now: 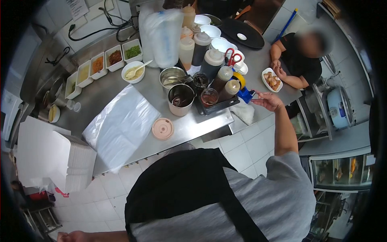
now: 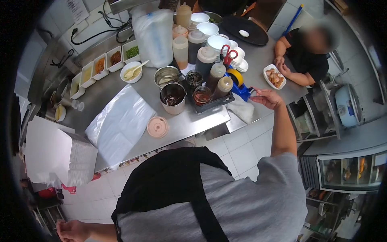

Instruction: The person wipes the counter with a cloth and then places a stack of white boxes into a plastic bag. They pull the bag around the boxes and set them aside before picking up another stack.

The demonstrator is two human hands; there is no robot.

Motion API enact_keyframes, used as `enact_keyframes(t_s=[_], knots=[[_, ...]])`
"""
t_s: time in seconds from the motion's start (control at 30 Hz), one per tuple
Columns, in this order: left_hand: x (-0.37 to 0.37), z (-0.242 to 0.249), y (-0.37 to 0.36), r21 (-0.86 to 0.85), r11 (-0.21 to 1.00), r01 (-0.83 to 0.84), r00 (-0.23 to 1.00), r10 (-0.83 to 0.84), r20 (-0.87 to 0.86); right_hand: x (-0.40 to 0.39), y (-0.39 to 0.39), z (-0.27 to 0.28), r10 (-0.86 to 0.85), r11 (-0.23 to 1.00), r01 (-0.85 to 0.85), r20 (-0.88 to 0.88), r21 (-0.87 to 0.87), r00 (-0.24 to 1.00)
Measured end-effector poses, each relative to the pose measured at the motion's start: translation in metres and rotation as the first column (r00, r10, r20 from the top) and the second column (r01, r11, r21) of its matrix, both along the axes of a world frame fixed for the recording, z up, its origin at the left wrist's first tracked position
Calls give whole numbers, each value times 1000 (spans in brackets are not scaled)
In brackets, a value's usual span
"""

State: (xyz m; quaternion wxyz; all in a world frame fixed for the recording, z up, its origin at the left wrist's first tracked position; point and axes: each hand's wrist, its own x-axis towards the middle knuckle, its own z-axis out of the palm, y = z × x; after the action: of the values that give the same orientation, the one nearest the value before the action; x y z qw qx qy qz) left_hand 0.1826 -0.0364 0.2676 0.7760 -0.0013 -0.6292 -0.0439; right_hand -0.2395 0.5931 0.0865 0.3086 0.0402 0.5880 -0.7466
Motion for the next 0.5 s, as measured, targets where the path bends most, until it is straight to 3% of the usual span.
enact_keyframes(t_s=[0.13,0.23,0.43,0.5], knots=[[-2,2,0,-59,998,-16,1000,17,8,-2,12,-16,-29,999,28,35,20,999],[-12,-1,6,10,998,61,995,-60,-77,-8,15,-48,-45,953,59,-51,296,998],[-17,-10,8,23,974,225,974,-225,0,2,3,-57,-16,890,102,-194,444,981],[1,-34,-9,235,947,220,972,-234,33,1,3,-58,7,873,101,-219,478,976]])
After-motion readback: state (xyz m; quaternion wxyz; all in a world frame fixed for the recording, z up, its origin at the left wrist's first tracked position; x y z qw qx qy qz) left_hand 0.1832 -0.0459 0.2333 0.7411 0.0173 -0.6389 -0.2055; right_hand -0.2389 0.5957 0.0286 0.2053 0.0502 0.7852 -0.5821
